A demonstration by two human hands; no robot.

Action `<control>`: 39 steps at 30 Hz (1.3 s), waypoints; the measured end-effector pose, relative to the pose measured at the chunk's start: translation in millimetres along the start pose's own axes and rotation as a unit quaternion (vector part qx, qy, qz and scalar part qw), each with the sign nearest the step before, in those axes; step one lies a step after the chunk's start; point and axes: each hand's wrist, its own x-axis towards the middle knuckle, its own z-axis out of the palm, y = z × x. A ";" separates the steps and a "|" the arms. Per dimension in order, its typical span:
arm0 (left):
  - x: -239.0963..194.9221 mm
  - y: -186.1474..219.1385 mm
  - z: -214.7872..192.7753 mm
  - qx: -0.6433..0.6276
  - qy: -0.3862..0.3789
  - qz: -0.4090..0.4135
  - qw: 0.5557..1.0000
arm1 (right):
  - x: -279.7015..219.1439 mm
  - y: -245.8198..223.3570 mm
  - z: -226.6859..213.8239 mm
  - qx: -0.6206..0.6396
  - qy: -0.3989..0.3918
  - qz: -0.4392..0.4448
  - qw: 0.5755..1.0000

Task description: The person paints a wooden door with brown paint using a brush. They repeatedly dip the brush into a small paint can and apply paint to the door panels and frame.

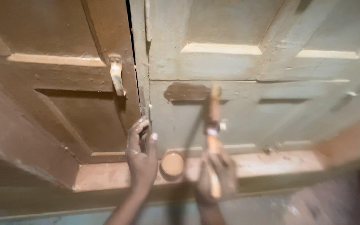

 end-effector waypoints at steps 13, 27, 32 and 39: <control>11.7 -11.5 -19.6 -0.032 -0.001 0.032 0.999 | -3.3 -4.6 1.3 -0.011 0.006 -0.049 0.999; 20.1 -16.6 -43.8 -0.113 0.042 0.088 0.989 | -22.3 -79.3 46.7 0.126 -0.058 -0.141 0.980; 21.6 -21.4 -51.0 -0.114 0.022 0.048 0.992 | -9.3 -77.7 31.4 0.138 -0.059 0.017 0.988; 15.9 -25.8 -50.1 -0.119 0.010 0.036 0.992 | 1.8 -73.6 2.8 0.016 -0.009 -0.064 0.998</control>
